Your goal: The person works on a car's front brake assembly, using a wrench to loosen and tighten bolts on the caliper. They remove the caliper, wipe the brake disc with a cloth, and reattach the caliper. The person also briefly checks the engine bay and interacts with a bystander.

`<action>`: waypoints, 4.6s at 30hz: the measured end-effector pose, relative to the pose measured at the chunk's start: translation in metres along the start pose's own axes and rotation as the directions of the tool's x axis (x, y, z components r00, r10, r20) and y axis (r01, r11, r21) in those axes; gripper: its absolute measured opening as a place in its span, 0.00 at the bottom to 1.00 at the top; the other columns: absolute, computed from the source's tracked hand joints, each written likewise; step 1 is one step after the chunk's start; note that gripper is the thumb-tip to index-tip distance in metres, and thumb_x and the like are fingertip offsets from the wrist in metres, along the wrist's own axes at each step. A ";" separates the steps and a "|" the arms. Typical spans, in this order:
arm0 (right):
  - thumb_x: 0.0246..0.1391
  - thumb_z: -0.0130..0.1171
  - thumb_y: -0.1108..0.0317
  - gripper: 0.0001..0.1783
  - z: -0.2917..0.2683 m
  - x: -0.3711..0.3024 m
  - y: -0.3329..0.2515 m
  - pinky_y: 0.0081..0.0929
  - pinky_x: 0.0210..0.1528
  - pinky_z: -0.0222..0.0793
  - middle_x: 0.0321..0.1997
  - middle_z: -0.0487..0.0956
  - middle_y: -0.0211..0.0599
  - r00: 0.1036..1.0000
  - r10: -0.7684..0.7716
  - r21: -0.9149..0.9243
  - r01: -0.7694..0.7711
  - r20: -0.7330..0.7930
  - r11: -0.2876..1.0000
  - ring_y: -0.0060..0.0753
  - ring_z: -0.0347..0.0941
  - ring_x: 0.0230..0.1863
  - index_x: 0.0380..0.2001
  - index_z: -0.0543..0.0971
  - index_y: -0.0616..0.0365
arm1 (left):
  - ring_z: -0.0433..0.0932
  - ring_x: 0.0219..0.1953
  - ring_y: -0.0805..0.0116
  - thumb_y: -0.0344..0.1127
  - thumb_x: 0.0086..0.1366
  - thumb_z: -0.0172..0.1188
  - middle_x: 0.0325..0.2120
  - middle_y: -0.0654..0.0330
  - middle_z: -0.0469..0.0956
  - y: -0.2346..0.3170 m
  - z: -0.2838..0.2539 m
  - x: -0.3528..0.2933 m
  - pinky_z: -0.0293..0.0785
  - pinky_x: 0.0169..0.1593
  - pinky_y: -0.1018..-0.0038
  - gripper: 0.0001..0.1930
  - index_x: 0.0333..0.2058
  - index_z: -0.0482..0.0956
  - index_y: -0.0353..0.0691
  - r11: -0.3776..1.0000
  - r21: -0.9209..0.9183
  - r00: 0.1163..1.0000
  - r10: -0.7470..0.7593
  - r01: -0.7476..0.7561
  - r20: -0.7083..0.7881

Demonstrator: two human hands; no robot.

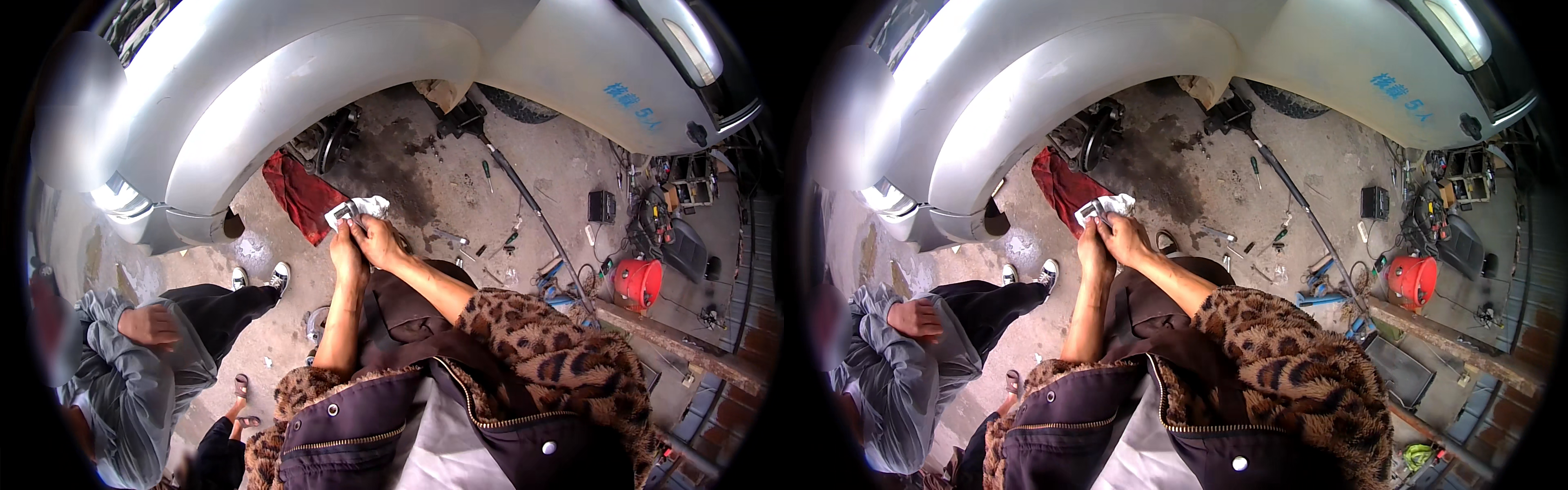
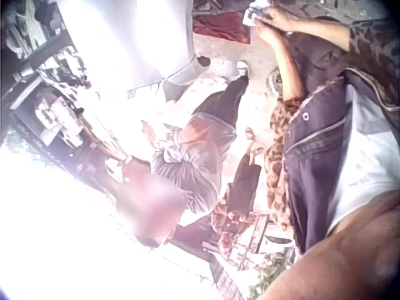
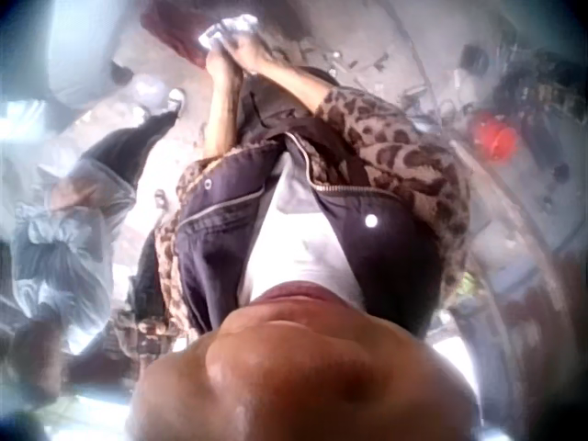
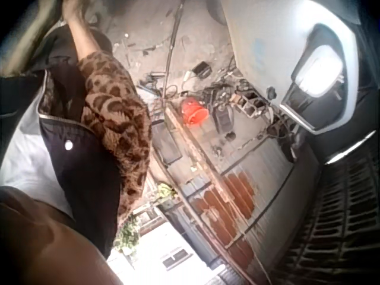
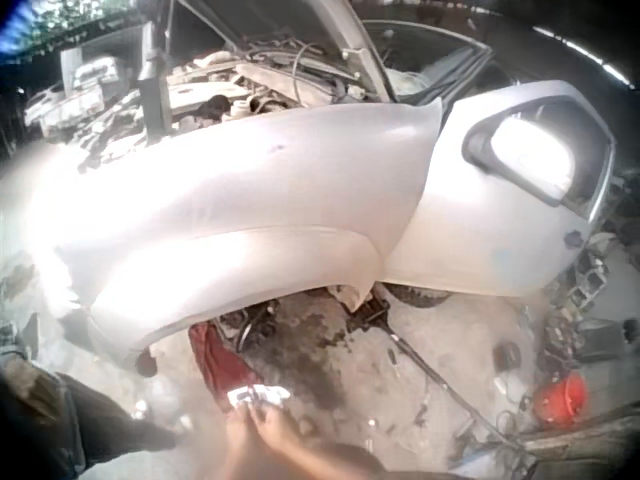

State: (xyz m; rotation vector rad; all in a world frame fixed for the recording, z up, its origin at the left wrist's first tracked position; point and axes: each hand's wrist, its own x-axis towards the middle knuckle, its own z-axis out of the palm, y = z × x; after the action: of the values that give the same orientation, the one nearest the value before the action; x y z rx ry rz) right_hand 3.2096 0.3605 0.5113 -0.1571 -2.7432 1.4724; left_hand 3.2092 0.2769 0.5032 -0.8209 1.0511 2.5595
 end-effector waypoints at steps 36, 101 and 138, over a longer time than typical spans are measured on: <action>0.63 0.56 0.56 0.30 0.065 -0.006 -0.029 0.32 0.47 0.70 0.48 0.75 0.45 0.870 -0.121 0.473 -0.140 0.479 0.870 0.35 0.73 0.48 0.62 0.62 0.60 | 0.78 0.31 0.68 0.50 0.69 0.55 0.31 0.60 0.77 0.087 -0.125 -0.003 0.77 0.35 0.69 0.19 0.42 0.72 0.37 0.959 -0.094 0.962 0.272 -0.268 0.031; 0.65 0.48 0.47 0.21 0.106 0.548 0.706 0.26 0.35 0.71 0.35 0.81 0.29 0.906 0.074 0.487 -0.292 0.418 0.823 0.23 0.76 0.33 0.45 0.77 0.53 | 0.76 0.36 0.59 0.26 0.62 0.54 0.34 0.51 0.79 -0.326 -0.204 0.618 0.71 0.44 0.66 0.12 0.44 0.73 0.32 0.410 0.700 0.217 0.910 -0.585 -0.352; 0.62 0.48 0.48 0.26 0.310 0.667 0.823 0.32 0.50 0.67 0.46 0.80 0.34 0.842 -0.283 0.670 -0.119 0.459 0.732 0.31 0.74 0.45 0.51 0.77 0.57 | 0.79 0.32 0.68 0.27 0.62 0.57 0.33 0.50 0.83 -0.355 -0.308 0.835 0.73 0.40 0.72 0.13 0.45 0.77 0.31 0.087 0.655 0.077 0.996 -0.750 -0.044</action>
State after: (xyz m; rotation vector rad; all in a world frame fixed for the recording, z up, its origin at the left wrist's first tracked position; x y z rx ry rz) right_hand 2.5885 0.6217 -0.3632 0.4713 -2.2167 2.7064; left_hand 2.8107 0.3265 -0.3667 -0.7602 3.2174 2.5324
